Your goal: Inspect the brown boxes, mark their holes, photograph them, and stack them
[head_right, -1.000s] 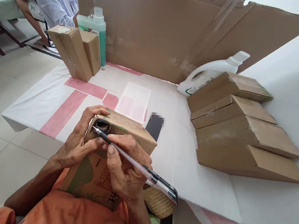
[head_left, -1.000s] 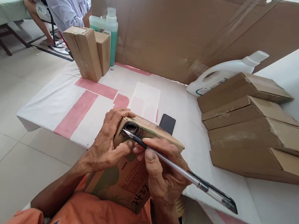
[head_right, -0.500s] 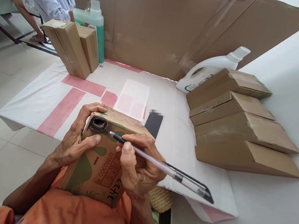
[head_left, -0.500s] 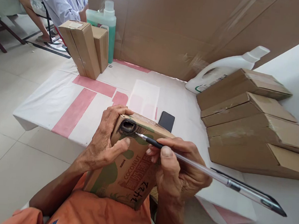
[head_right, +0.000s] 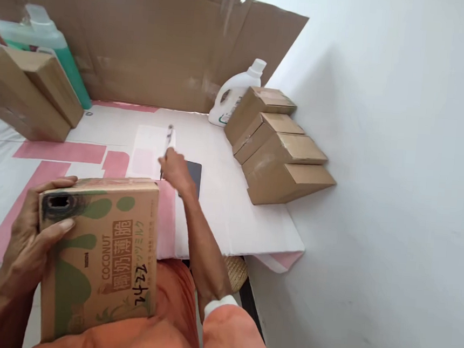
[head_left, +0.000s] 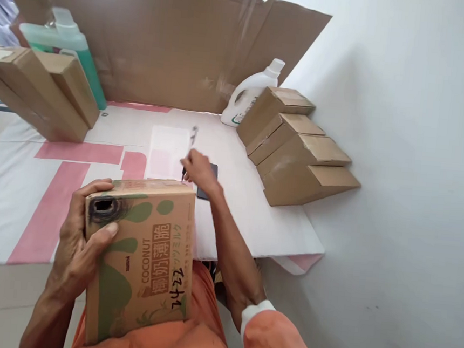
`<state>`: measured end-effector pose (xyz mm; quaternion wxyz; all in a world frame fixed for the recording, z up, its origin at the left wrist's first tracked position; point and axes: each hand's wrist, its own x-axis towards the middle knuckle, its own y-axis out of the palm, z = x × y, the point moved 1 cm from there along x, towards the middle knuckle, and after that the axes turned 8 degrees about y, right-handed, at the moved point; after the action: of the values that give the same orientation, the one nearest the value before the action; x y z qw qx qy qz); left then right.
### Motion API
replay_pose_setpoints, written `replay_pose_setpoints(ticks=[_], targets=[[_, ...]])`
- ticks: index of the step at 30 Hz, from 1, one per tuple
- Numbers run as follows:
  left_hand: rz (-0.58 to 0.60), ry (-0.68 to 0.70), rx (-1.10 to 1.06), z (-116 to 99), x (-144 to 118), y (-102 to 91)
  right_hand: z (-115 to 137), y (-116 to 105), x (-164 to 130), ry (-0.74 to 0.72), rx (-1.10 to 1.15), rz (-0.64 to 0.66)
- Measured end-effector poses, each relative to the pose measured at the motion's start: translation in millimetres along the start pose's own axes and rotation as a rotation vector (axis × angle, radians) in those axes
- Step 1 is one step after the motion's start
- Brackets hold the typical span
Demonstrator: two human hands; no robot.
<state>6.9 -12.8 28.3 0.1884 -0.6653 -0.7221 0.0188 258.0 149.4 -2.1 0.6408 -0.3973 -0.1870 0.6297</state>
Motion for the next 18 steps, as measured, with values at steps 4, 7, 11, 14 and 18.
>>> replay_pose_setpoints(ticks=[4,7,11,14,18], targets=[[0.001,-0.010,0.006,2.7,1.8,-1.2,-13.2,43.7,-4.2,0.095,-0.156,0.104],[0.015,-0.009,0.029,2.1,4.7,0.3,-18.0,58.5,-15.0,0.159,-0.196,0.119],[0.012,-0.015,0.014,-1.7,6.4,4.2,-30.9,53.9,-22.2,0.232,-0.187,-0.002],[0.014,0.001,-0.002,-0.6,6.9,4.8,-50.1,44.1,-26.0,0.327,-0.164,-0.174],[0.016,0.035,0.002,3.0,8.6,4.4,-78.2,35.4,-24.7,0.475,-0.075,-0.273]])
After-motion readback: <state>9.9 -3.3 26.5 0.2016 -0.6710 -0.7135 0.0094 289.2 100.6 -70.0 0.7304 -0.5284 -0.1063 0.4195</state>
